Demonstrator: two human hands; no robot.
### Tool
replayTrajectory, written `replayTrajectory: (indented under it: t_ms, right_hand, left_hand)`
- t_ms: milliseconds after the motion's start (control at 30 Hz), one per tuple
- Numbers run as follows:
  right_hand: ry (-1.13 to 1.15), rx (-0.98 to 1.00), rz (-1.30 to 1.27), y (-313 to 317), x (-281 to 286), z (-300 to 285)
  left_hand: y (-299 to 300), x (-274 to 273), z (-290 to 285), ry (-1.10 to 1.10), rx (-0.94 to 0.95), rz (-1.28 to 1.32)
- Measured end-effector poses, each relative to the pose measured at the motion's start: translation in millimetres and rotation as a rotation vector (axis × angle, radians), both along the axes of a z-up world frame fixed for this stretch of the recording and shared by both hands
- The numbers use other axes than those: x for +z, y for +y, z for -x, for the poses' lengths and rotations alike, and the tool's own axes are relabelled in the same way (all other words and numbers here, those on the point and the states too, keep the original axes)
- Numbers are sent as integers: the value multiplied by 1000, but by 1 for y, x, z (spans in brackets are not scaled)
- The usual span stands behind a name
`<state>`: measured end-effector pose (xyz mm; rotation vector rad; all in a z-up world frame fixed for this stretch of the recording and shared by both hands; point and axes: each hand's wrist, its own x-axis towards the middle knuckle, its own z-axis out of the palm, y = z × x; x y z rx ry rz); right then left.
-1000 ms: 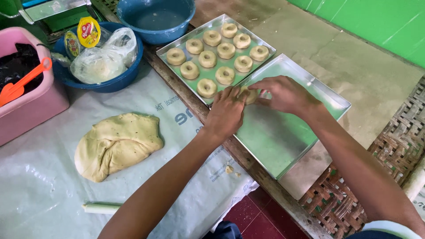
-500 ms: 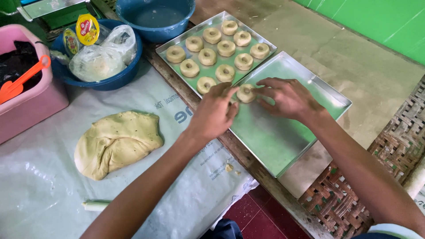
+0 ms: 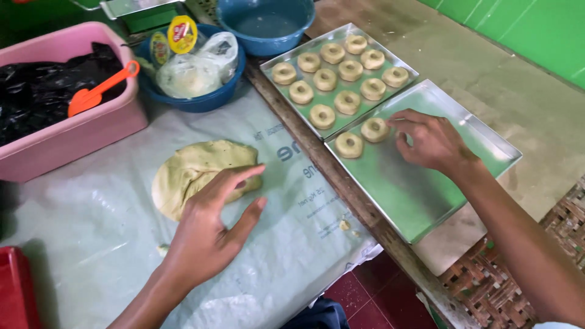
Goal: The recorder is shaping dough into donuts using a small tube to punch holes and then placing them onto a baking tray.
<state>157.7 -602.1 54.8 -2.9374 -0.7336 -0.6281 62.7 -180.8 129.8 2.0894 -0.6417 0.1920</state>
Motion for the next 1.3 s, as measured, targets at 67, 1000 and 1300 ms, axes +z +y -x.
replayTrajectory:
  t_ms: [67,1000,1300]
  right_hand:
    - [12,-23,30,4,0,-3]
    - [437,844,-240,430,52,48]
    - [616,960,-96,555,51,65]
  left_hand:
    - [12,-3,11,27,21,-8]
    - [171,-81,89,260,237,113]
    - [185,-92,91,359,267,154]
